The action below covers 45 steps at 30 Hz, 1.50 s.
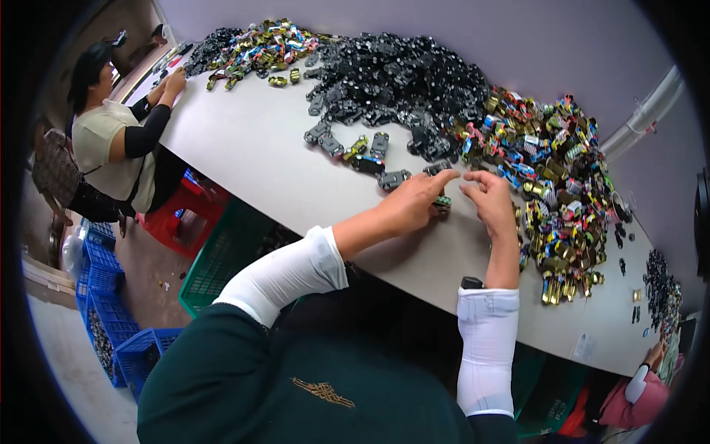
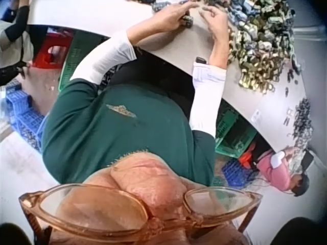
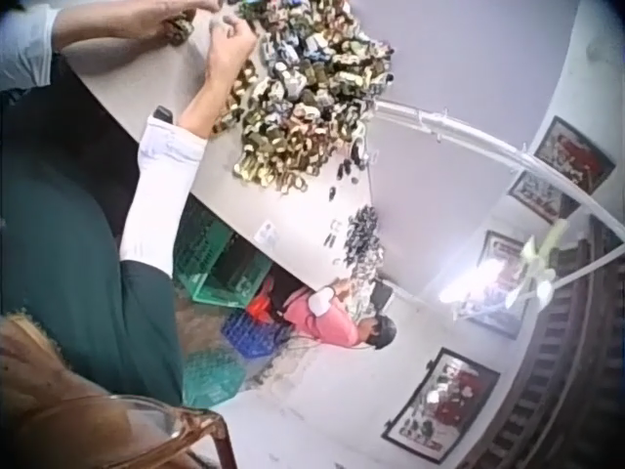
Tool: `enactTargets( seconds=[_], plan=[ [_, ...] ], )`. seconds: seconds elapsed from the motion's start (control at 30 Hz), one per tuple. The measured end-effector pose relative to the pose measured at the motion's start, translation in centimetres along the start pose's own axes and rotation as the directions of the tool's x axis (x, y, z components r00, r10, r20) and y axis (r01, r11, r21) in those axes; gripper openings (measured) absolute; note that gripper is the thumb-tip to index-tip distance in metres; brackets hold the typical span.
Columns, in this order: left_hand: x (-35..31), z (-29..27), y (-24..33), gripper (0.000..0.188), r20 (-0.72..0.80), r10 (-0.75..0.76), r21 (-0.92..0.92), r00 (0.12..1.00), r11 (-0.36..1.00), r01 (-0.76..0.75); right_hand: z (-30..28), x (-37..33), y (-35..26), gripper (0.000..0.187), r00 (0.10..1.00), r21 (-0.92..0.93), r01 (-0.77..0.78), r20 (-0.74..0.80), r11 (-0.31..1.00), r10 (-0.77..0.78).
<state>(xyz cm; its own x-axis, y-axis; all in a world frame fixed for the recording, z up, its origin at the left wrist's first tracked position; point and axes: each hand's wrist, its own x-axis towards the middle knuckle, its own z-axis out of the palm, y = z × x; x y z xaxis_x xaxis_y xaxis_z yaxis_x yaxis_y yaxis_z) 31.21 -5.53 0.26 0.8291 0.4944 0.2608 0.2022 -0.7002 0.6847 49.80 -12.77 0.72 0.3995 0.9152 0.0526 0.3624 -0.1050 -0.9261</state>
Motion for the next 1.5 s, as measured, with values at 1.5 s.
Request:
enactTargets(
  seconds=[1.5],
  plan=[
    [-14.2,-12.6,-13.3,0.067,-0.732,-0.487,-0.397,0.477,0.873,0.283,3.9,-7.8,-3.4,0.044,0.995,-0.635,0.077,0.100,0.769,-0.017]
  ],
)
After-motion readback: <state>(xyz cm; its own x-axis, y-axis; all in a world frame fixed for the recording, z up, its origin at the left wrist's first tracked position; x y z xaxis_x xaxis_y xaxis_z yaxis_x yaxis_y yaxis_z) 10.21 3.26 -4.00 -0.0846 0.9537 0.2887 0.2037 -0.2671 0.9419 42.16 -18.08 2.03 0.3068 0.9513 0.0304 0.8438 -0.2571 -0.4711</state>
